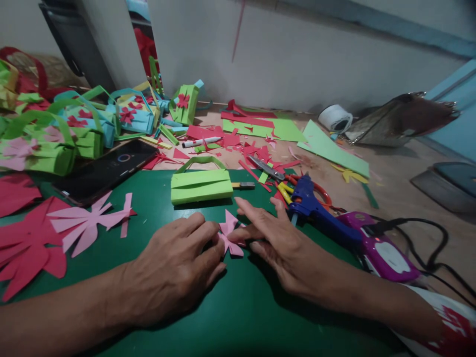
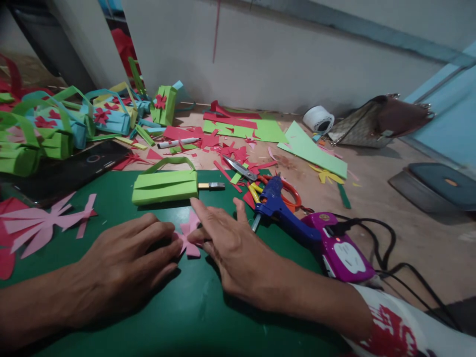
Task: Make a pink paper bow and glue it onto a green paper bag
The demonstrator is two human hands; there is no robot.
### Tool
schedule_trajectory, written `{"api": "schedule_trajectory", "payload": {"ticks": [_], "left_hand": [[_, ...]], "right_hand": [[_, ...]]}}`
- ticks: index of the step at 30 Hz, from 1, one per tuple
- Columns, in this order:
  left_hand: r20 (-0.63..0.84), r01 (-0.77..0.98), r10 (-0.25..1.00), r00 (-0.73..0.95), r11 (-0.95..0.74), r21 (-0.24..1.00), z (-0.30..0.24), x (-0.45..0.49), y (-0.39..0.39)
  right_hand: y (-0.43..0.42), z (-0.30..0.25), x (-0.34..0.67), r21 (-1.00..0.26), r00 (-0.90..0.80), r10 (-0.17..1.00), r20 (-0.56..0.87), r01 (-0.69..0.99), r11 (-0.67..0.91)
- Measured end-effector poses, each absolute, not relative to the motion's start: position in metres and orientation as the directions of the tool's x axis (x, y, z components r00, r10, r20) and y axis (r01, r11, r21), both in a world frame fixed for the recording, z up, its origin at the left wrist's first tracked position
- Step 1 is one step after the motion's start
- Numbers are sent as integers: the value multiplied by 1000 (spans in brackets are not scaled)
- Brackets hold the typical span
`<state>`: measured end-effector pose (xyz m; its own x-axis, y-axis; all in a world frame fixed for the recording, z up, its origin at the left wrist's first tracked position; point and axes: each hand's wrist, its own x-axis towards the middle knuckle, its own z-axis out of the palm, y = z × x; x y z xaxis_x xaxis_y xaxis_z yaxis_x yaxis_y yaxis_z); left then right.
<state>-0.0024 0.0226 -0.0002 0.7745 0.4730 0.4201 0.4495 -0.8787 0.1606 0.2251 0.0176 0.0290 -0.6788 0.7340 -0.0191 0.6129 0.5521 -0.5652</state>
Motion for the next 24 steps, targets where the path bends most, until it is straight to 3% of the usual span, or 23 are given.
{"api": "schedule_trajectory", "payload": {"ticks": [2, 7, 13, 17, 24], "left_hand": [[446, 456, 470, 762, -878, 145, 0, -2, 22], [534, 512, 482, 694, -853, 104, 0, -2, 22], [535, 499, 490, 688, -855, 142, -3, -2, 23], [458, 473, 502, 734, -861, 187, -4, -3, 25], [377, 488, 543, 750, -840, 239, -3, -1, 25]], "right_hand": [[18, 27, 226, -509, -698, 716, 16, 611, 606], [16, 22, 227, -212, -805, 580, 128, 549, 809], [11, 24, 224, 51, -870, 431, 239, 455, 889], [7, 26, 224, 110, -882, 407, 238, 441, 891], [6, 21, 225, 96, -875, 411, 256, 446, 890]]}}
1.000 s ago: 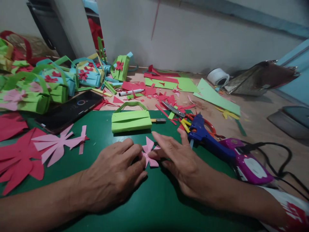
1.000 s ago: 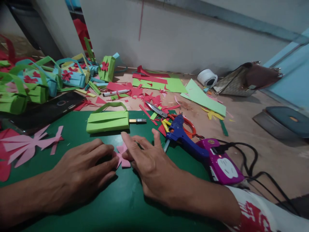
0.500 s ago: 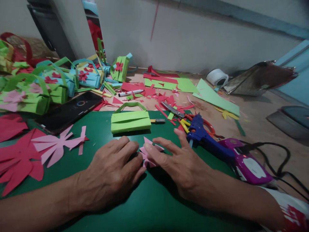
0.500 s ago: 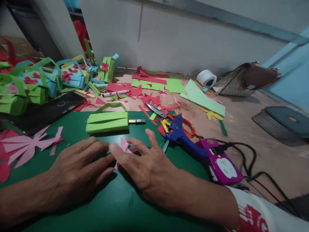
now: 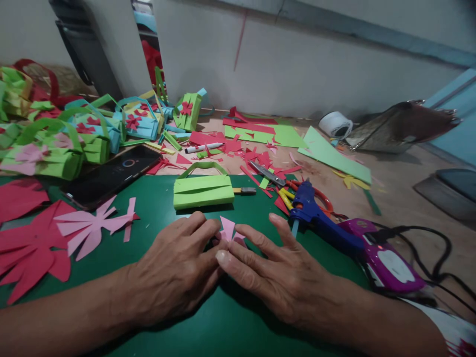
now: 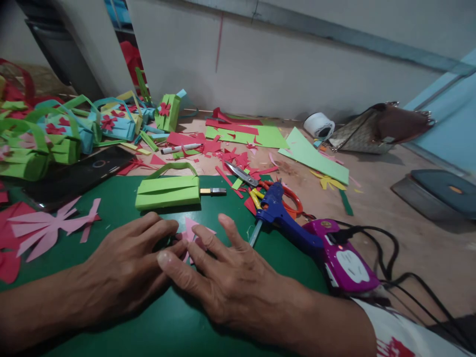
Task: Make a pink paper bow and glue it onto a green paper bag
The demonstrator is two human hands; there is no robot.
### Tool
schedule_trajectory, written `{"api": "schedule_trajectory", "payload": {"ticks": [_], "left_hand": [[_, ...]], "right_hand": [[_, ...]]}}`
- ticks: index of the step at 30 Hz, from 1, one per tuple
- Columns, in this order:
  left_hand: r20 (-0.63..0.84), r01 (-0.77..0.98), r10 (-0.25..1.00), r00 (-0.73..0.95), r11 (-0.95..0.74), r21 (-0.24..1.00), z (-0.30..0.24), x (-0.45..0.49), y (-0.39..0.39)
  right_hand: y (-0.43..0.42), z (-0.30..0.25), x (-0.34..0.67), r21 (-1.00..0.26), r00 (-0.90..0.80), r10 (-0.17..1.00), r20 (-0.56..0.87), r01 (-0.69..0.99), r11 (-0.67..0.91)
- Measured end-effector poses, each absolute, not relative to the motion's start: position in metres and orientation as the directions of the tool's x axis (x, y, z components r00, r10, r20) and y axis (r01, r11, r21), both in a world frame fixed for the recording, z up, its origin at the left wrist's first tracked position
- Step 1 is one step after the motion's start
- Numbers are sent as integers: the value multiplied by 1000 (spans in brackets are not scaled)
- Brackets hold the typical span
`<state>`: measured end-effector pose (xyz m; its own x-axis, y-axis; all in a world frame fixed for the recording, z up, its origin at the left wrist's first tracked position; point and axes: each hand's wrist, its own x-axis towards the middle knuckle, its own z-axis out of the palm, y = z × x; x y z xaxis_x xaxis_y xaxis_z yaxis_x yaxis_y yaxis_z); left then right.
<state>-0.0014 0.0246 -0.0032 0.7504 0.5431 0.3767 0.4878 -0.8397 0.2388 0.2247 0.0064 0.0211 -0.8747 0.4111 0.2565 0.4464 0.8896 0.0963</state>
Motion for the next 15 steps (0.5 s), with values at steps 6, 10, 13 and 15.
{"api": "schedule_trajectory", "payload": {"ticks": [6, 10, 13, 15], "left_hand": [[349, 495, 551, 758, -835, 241, -1, 0, 24], [308, 509, 557, 771, -830, 227, 2, 1, 25], [299, 517, 563, 770, -826, 224, 3, 1, 26], [304, 519, 564, 768, -826, 221, 3, 0, 26]], "right_hand": [[3, 24, 228, -13, -879, 458, 136, 460, 888], [1, 24, 235, -187, -853, 521, 31, 507, 842], [1, 19, 239, -260, -821, 570, 26, 545, 797], [1, 16, 240, -285, -805, 593, 29, 562, 777]]}}
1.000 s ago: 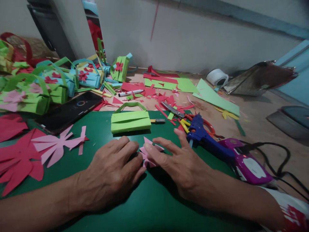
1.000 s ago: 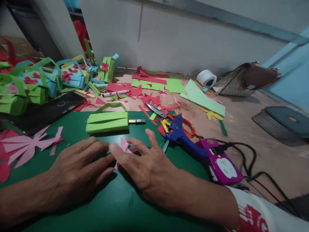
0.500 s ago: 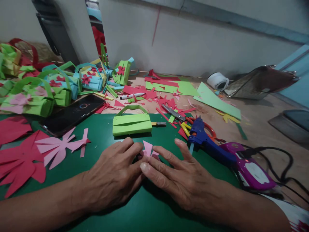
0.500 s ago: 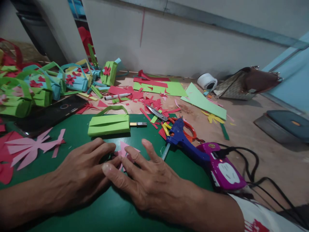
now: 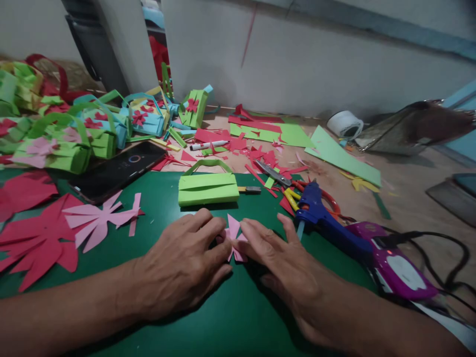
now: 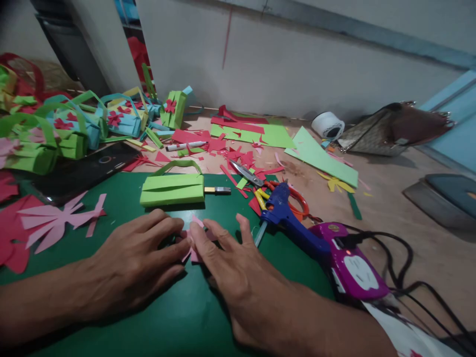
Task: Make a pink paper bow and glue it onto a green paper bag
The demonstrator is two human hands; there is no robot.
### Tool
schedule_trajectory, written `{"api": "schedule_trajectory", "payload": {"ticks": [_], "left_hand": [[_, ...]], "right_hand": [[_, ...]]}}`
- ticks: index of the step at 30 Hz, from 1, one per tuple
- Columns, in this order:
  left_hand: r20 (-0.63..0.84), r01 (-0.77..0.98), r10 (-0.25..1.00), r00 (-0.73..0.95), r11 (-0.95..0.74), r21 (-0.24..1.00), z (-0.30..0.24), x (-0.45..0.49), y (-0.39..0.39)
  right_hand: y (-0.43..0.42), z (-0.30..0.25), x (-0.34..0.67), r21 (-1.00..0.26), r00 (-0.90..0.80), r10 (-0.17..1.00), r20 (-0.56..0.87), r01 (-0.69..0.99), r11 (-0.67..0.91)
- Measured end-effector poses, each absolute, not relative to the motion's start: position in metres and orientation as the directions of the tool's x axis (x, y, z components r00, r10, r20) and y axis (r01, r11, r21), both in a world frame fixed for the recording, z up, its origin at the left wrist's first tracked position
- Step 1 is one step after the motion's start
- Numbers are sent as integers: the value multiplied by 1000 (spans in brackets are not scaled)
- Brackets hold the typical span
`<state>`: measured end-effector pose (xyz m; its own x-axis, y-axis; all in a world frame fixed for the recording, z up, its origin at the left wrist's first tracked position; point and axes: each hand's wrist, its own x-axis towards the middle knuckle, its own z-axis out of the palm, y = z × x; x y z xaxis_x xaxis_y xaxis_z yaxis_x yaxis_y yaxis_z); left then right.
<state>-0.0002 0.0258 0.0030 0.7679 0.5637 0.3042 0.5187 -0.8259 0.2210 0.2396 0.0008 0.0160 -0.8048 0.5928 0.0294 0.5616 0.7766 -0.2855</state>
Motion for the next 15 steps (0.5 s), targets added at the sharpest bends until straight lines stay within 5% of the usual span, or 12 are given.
{"api": "schedule_trajectory", "payload": {"ticks": [9, 15], "left_hand": [[471, 473, 506, 723, -859, 198, 3, -1, 25], [425, 431, 486, 763, -874, 225, 4, -2, 24]], "right_hand": [[4, 16, 239, -293, -800, 596, 61, 557, 777], [6, 21, 238, -318, -813, 582, 12, 549, 773]]}}
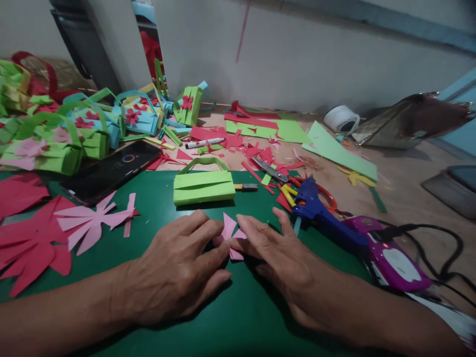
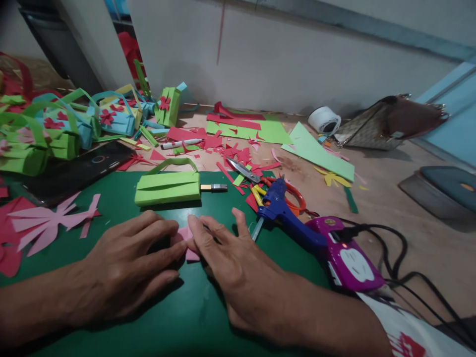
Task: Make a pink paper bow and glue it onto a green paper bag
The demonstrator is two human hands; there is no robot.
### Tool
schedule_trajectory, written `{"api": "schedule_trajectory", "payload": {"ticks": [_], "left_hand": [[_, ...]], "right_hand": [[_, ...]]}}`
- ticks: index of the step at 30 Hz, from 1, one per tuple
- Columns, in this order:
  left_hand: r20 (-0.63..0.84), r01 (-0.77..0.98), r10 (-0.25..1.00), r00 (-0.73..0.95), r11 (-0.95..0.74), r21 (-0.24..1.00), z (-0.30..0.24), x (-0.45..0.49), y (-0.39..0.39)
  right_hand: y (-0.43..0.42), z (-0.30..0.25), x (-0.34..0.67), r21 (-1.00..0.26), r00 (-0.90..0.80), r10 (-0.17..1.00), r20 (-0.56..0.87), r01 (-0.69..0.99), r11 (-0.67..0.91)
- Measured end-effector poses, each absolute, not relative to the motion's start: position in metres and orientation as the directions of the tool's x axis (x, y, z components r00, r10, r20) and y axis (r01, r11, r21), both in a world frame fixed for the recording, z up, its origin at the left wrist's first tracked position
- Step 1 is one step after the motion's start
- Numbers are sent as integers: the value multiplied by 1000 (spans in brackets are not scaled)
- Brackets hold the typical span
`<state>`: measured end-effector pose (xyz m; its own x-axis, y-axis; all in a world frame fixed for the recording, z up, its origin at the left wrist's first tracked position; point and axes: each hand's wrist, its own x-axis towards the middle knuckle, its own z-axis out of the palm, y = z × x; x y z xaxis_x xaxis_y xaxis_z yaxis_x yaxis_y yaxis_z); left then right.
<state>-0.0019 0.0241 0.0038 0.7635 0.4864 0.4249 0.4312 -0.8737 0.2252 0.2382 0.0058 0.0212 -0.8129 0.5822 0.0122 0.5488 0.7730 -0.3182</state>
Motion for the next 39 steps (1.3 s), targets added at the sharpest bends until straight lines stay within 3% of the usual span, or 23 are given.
{"api": "schedule_trajectory", "payload": {"ticks": [13, 17, 21, 26, 31, 39], "left_hand": [[338, 458, 525, 781, -850, 260, 1, -1, 20], [307, 488, 533, 788, -846, 217, 3, -2, 21], [304, 498, 532, 790, -847, 189, 4, -2, 21], [283, 500, 541, 792, -840, 209, 5, -2, 21], [309, 487, 523, 794, -852, 191, 5, -3, 21], [378, 467, 491, 785, -870, 160, 3, -2, 22]], "right_hand": [[16, 42, 230, -586, -692, 702, -170, 644, 492], [18, 43, 229, -675, -676, 713, -186, 616, 407], [21, 39, 226, -762, -588, 794, -155, 582, 284], [23, 35, 224, -836, -423, 906, 5, 496, 236], [26, 38, 224, -784, -273, 951, 143, 556, 277], [30, 37, 226, -576, -434, 874, 218, 666, 474]]}}
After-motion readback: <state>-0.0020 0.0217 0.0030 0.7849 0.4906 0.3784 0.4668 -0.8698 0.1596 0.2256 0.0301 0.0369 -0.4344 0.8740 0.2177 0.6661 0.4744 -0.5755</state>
